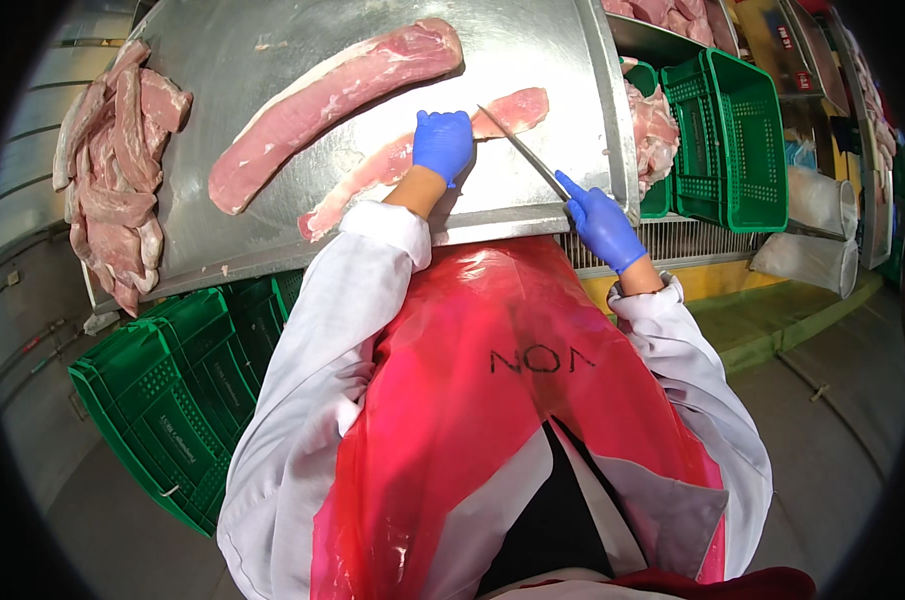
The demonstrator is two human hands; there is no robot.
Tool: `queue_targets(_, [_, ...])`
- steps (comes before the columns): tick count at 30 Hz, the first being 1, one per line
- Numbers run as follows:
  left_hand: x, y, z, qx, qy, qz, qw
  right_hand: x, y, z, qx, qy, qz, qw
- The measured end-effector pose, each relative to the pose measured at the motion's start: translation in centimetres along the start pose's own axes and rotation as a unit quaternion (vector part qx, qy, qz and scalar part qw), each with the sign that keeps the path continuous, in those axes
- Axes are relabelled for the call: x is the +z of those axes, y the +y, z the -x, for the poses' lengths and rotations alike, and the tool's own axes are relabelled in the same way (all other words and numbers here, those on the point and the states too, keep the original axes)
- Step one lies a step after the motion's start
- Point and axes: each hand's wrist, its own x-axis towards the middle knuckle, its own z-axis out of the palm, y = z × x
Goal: The person uses a knife to trim fat and cut large pieces of raw meat on a stainless steel table. They separate trimmed fat and place it into a green crate while continuing to portion the meat into smaller pieces.
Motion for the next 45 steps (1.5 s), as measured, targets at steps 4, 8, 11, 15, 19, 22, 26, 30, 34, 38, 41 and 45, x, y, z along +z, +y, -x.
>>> queue_targets(4, [0.3,1.7,1.7,-0.015,-0.011,0.033,0.999,1.6,-0.9,-2.0,-0.006,-0.003,0.036,0.999])
queue_targets(8, [-1.1,4.0,2.7,0.039,-0.031,0.04,0.998,3.4,-3.8,-9.6,-0.068,0.066,0.038,0.995])
queue_targets(11, [-1.8,3.3,2.5,-0.022,-0.057,0.081,0.995,5.6,-2.8,-13.2,-0.118,0.133,0.054,0.983])
queue_targets(15, [-3.2,-4.8,1.6,-0.076,-0.074,0.048,0.993,3.3,-2.0,-10.9,-0.071,0.049,0.062,0.994])
queue_targets(19, [-7.1,-8.3,2.5,-0.117,-0.072,0.032,0.99,2.2,-0.9,-8.8,-0.065,0.045,0.097,0.992])
queue_targets(22, [-8.5,-9.8,3.3,-0.133,-0.074,0.011,0.988,2.2,-0.4,-8.2,-0.052,0.034,0.102,0.993])
queue_targets(26, [-10.5,-15.8,4.8,-0.124,-0.068,-0.037,0.989,2.6,2.8,-8.6,-0.015,0.097,0.08,0.992])
queue_targets(30, [-13.0,-20.3,6.7,-0.131,0.077,0.177,0.972,0.9,2.9,-9.4,-0.006,0.081,0.088,0.993])
queue_targets(34, [-21.7,-14.7,7.6,-0.146,0.151,0.375,0.903,-1.0,3.8,-8.9,-0.006,0.009,-0.045,0.999])
queue_targets(38, [-27.8,-11.5,9.4,-0.017,0.254,0.476,0.842,-4.8,2.2,-5.1,0.028,-0.099,-0.246,0.964])
queue_targets(41, [-28.7,-13.7,11.5,0.016,0.292,0.525,0.799,-5.4,1.1,-2.4,0.056,-0.138,-0.382,0.912])
queue_targets(45, [-20.1,-14.0,16.6,-0.097,0.244,0.646,0.717,-3.9,1.7,-1.7,0.056,-0.123,-0.512,0.848])
